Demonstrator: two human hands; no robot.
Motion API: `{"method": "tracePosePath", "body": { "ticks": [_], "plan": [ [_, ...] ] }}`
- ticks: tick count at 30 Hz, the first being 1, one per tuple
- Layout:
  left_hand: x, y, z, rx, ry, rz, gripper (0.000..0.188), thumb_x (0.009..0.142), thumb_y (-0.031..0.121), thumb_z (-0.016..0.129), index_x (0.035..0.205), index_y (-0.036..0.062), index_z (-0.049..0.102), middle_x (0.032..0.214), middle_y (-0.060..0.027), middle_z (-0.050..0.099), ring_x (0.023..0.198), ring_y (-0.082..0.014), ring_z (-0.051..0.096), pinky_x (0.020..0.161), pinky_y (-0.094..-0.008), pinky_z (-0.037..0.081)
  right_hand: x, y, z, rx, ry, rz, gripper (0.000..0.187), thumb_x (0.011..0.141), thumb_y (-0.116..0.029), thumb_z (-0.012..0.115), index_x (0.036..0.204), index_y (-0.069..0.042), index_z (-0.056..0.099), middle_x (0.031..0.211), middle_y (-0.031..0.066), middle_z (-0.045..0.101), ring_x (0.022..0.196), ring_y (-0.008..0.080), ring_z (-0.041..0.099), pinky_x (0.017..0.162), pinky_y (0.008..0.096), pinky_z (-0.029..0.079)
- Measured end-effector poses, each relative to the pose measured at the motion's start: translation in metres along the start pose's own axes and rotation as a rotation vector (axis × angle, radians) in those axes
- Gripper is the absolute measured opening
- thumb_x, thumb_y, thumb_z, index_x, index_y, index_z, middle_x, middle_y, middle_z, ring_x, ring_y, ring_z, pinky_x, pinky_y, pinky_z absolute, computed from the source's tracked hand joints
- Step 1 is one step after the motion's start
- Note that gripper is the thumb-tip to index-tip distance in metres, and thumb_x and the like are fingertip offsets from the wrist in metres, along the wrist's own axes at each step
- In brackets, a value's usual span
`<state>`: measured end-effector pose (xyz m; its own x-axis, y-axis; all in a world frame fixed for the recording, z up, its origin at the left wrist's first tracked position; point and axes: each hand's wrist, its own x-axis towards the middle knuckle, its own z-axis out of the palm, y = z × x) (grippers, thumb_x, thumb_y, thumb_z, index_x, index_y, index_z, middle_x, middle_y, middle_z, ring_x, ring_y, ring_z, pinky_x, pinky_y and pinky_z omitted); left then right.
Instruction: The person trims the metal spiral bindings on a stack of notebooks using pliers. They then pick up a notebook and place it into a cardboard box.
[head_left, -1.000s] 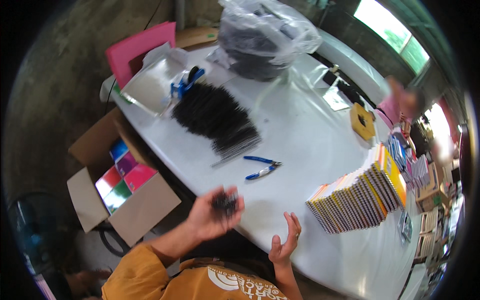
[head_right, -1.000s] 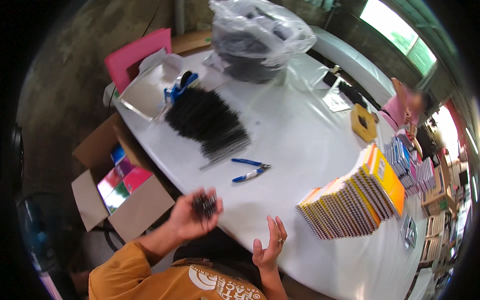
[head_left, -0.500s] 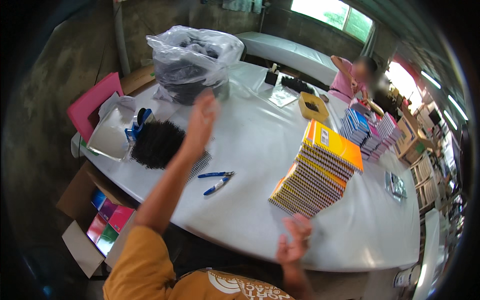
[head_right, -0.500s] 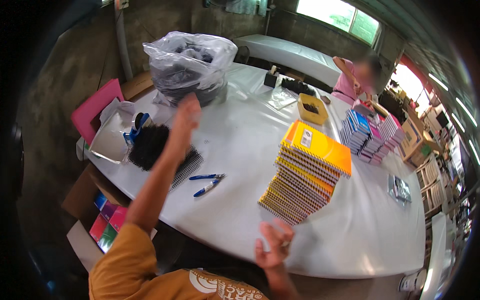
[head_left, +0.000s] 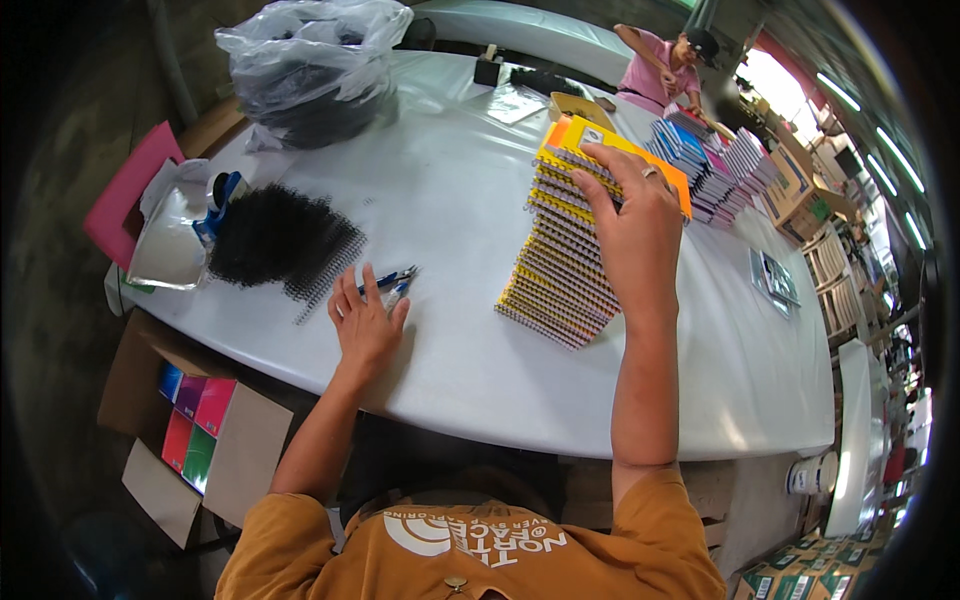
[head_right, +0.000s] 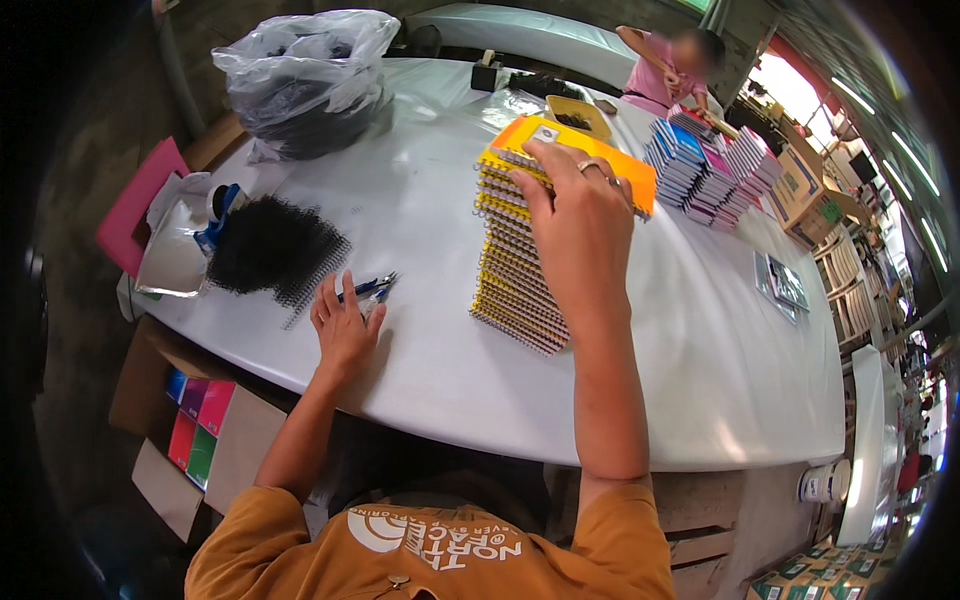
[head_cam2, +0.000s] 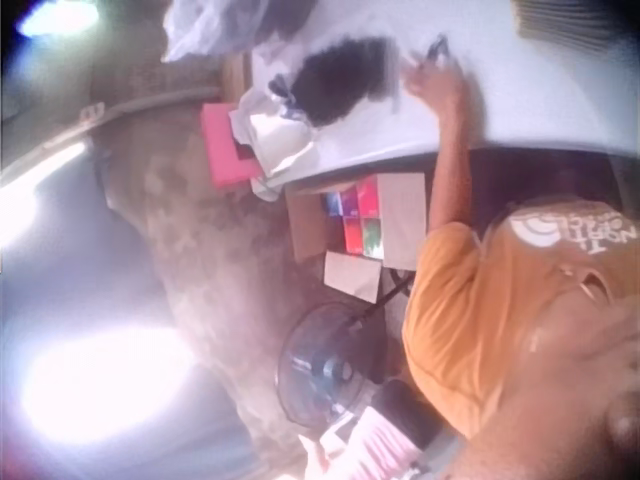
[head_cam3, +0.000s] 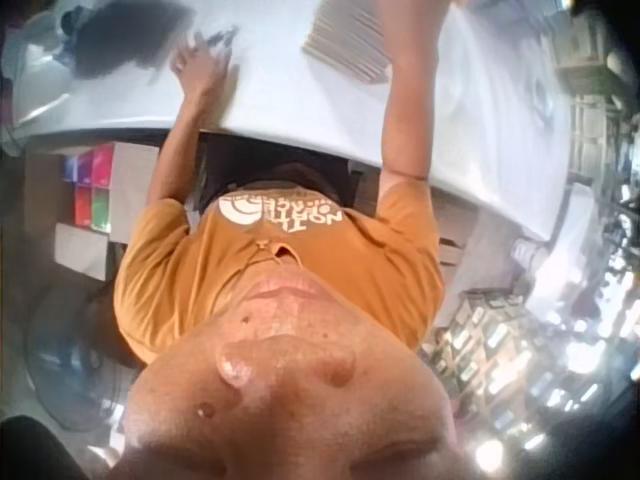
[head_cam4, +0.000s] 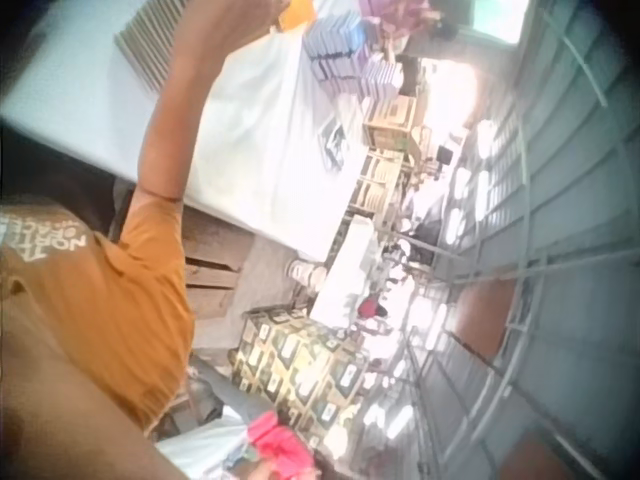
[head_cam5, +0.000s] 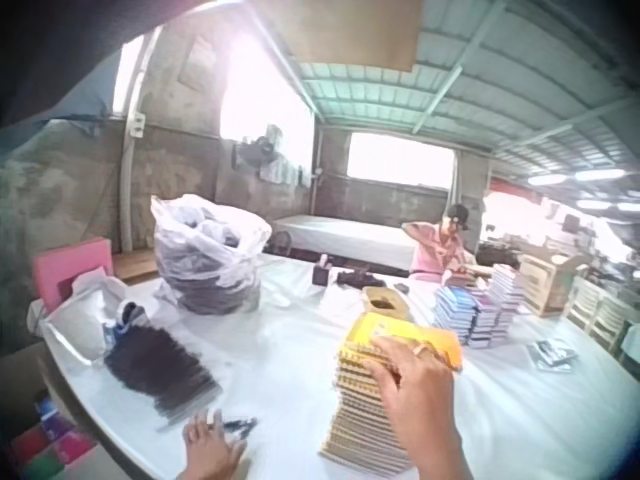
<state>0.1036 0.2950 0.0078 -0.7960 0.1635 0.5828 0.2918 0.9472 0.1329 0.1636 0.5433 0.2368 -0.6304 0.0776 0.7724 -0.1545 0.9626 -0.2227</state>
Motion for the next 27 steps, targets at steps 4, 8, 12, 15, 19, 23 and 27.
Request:
{"method": "tracePosePath", "body": {
  "ticks": [4,8,12,15,19,23,27],
  "plan": [
    [0.016,0.006,-0.006,-0.083,-0.357,-0.074,0.049,0.09,0.031,0.05,0.126,-0.0021,0.045,0.108,-0.0173,0.05,0.103,-0.0318,0.045,0.085,-0.0421,0.037,0.003,0.001,-0.001,0.159,0.003,0.101,0.021,0.081,-0.021,0.065,0.096,-0.007,0.066,0.093,0.0104,0.066,0.088,0.026,0.06,0.08,0.037,0.042],
    [0.05,0.028,-0.044,-1.575,-0.7,-0.609,0.045,0.095,0.04,0.043,0.119,0.0022,0.048,0.094,-0.0048,0.05,0.085,-0.0168,0.049,0.073,-0.0296,0.039,0.008,0.004,-0.005,0.27,0.029,0.157,0.016,0.078,-0.018,0.068,0.086,-0.004,0.068,0.085,0.0105,0.067,0.081,0.0267,0.061,0.074,0.0359,0.046],
    [0.067,0.099,-0.127,-2.349,-0.885,-0.372,0.047,0.095,0.048,0.036,0.111,0.0051,0.047,0.09,-0.0057,0.049,0.08,-0.0176,0.05,0.071,-0.0309,0.04,0.007,0.01,0.0,0.236,0.041,0.14,0.016,0.077,-0.019,0.068,0.083,-0.004,0.069,0.081,0.0103,0.067,0.077,0.0265,0.062,0.072,0.0363,0.047],
    [0.075,0.119,-0.131,-2.624,-1.128,-0.199,0.058,0.095,0.049,0.031,0.123,0.0002,0.042,0.101,-0.0133,0.053,0.096,-0.0284,0.055,0.086,-0.0399,0.043,0.009,0.008,0.003,0.252,0.053,0.151,0.019,0.078,-0.023,0.068,0.084,-0.006,0.07,0.081,0.0104,0.067,0.077,0.0267,0.062,0.071,0.0369,0.047],
    [0.084,0.136,-0.123,-2.721,-1.221,-0.115,0.068,0.095,0.051,0.027,0.134,-0.0045,0.032,0.115,-0.0196,0.053,0.109,-0.0362,0.054,0.099,-0.0484,0.037,0.008,0.011,0.005,0.245,0.079,0.126,0.017,0.079,-0.024,0.066,0.086,-0.009,0.071,0.082,0.01,0.067,0.078,0.0258,0.063,0.071,0.0367,0.048],
    [0.092,0.138,-0.116,-2.832,-1.272,-0.179,0.069,0.095,0.051,0.027,0.134,-0.0056,0.033,0.118,-0.021,0.052,0.112,-0.0374,0.053,0.101,-0.0524,0.035,0.007,0.008,0.004,0.209,0.073,0.098,0.012,0.078,-0.012,0.069,0.087,-0.004,0.07,0.081,0.0076,0.07,0.069,0.0147,0.065,0.066,0.0251,0.049],
    [0.093,0.135,-0.122,-2.789,-1.253,-0.325,0.062,0.096,0.05,0.029,0.123,-0.0034,0.043,0.096,-0.0131,0.055,0.087,-0.0274,0.057,0.083,-0.0463,0.048,0.006,0.008,0.005,0.234,0.071,0.109,0.014,0.08,-0.019,0.065,0.085,-0.007,0.07,0.081,0.009,0.068,0.073,0.0225,0.063,0.068,0.0329,0.048]
  ]
}}
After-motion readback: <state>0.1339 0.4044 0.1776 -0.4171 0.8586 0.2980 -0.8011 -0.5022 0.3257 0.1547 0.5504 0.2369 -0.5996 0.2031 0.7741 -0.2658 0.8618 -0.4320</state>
